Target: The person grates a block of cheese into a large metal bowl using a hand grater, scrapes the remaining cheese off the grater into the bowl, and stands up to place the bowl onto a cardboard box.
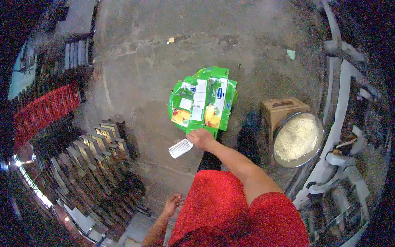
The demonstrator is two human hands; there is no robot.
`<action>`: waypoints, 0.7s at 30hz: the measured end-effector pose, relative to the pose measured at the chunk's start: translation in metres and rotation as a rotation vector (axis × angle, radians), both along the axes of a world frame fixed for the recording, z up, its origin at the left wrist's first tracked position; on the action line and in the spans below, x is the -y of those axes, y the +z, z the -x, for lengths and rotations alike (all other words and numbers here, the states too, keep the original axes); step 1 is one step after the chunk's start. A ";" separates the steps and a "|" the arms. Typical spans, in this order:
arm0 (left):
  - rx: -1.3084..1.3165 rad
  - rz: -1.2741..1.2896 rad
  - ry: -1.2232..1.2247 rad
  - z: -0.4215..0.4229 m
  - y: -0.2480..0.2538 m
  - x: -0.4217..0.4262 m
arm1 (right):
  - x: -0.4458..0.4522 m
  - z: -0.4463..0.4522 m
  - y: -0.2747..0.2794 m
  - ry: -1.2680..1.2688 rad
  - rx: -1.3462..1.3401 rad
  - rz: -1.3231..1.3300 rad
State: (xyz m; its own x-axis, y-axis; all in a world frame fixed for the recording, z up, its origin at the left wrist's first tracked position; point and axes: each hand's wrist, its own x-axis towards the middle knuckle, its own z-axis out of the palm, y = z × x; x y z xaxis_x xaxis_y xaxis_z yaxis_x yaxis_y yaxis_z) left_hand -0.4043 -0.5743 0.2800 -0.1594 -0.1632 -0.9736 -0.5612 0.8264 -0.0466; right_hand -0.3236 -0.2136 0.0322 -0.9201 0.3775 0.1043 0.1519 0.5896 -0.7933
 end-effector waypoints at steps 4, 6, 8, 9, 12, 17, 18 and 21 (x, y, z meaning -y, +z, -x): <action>-0.013 0.043 -0.007 0.024 -0.012 0.024 | -0.001 0.028 0.022 -0.341 0.046 0.213; -0.002 0.008 -0.008 0.036 -0.017 0.037 | -0.014 0.026 0.026 -0.810 0.138 0.232; 0.009 -0.033 -0.003 0.044 -0.022 0.042 | -0.041 -0.002 0.019 -1.184 0.303 0.357; 0.020 -0.032 -0.045 0.047 -0.021 0.041 | -0.055 -0.018 0.018 -1.371 0.345 0.428; 0.035 -0.053 -0.169 0.059 -0.016 0.033 | -0.087 -0.041 0.011 -1.539 0.270 0.512; 0.093 -0.108 -0.283 0.098 -0.017 0.044 | -0.069 -0.052 0.005 -1.561 0.286 0.525; 0.087 -0.112 -0.341 0.108 -0.018 0.047 | -0.056 -0.058 0.007 -1.521 0.288 0.654; 0.058 -0.133 -0.410 0.125 0.000 0.032 | 0.004 -0.086 0.053 -1.453 0.220 0.534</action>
